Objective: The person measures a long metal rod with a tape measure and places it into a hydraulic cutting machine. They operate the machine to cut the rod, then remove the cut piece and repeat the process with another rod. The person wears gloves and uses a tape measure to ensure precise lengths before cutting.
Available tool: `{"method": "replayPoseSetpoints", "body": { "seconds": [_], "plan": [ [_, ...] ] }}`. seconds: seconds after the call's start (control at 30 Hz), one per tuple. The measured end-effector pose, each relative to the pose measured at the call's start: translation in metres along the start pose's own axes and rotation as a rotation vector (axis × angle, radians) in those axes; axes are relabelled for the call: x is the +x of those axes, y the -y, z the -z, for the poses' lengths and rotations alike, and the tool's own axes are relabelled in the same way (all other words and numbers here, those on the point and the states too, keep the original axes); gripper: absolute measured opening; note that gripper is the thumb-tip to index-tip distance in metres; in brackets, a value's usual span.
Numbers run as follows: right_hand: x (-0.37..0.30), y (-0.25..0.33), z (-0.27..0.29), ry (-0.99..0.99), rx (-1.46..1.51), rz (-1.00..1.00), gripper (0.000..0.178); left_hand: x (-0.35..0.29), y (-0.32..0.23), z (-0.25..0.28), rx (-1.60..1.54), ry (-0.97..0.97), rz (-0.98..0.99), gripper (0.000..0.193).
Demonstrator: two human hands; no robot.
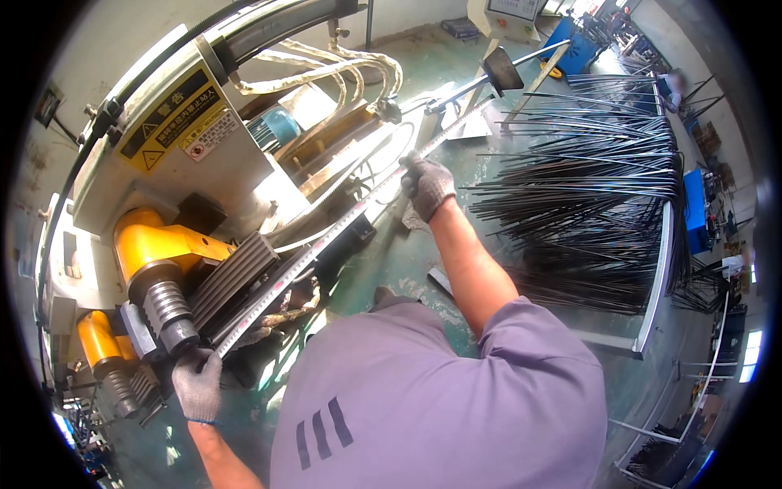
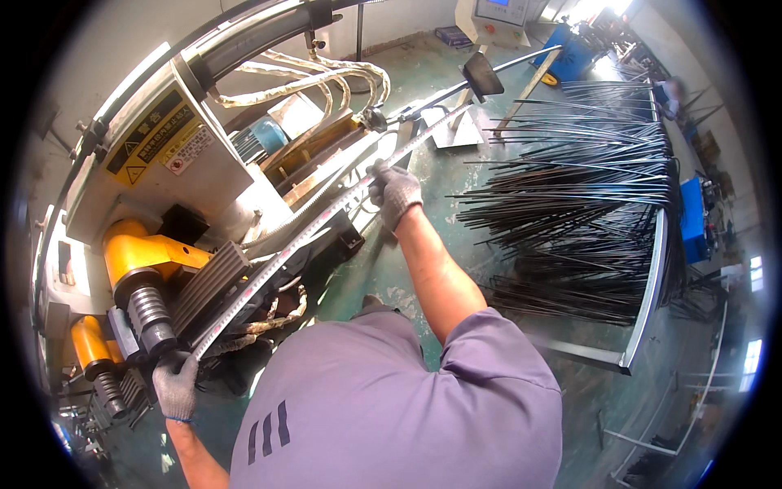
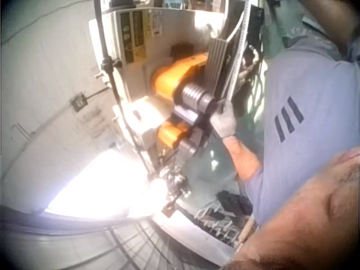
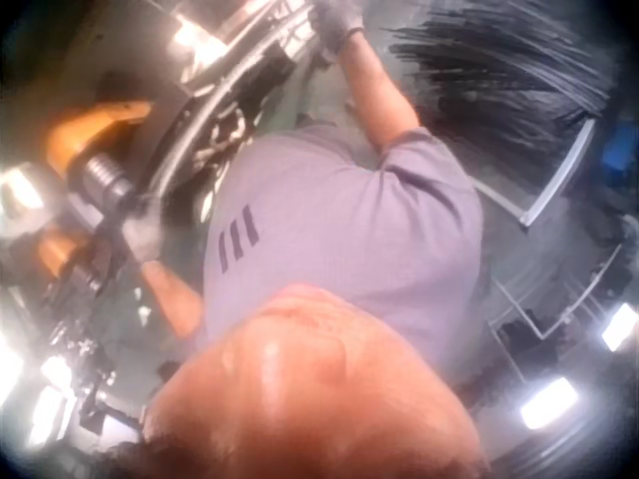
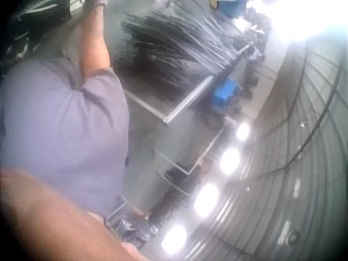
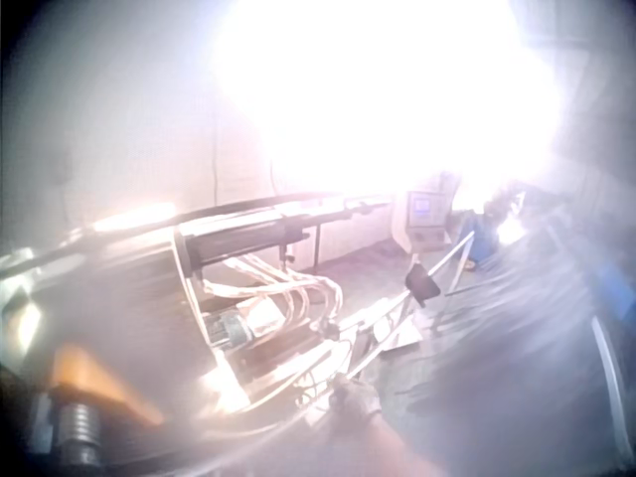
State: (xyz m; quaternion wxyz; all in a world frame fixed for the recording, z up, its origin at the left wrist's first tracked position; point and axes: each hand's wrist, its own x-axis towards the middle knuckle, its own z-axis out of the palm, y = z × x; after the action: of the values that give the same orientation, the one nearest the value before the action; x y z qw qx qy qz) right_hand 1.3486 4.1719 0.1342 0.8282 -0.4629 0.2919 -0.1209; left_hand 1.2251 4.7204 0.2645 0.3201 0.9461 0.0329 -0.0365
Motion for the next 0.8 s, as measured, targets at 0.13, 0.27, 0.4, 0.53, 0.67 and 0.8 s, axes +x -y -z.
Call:
{"method": "replayPoseSetpoints", "body": {
  "seconds": [0.13,0.27,0.4,0.53,0.67,0.8],
  "plan": [
    [0.021,0.021,0.007,-0.006,0.012,0.012,0.035,0.002,0.033,0.002,0.042,-0.207,-0.043,0.027],
    [0.045,0.025,0.008,-0.007,0.000,-0.004,0.037,0.004,0.033,-0.003,0.122,-0.298,-0.063,0.028],
    [0.085,0.011,0.017,-0.113,-0.161,0.007,0.022,0.013,0.063,-0.011,0.236,-0.326,-0.122,0.023],
    [0.109,0.012,0.049,-0.049,0.070,-0.019,0.018,0.018,0.135,-0.020,0.805,-0.258,-0.405,0.022],
    [0.099,0.022,0.053,-0.019,0.031,-0.082,0.029,0.011,0.074,-0.036,0.983,-0.369,-0.400,0.019],
    [0.101,0.024,0.058,-0.016,-0.008,-0.071,0.028,0.011,0.051,-0.044,0.487,-0.554,-0.175,0.029]
  ]
}}
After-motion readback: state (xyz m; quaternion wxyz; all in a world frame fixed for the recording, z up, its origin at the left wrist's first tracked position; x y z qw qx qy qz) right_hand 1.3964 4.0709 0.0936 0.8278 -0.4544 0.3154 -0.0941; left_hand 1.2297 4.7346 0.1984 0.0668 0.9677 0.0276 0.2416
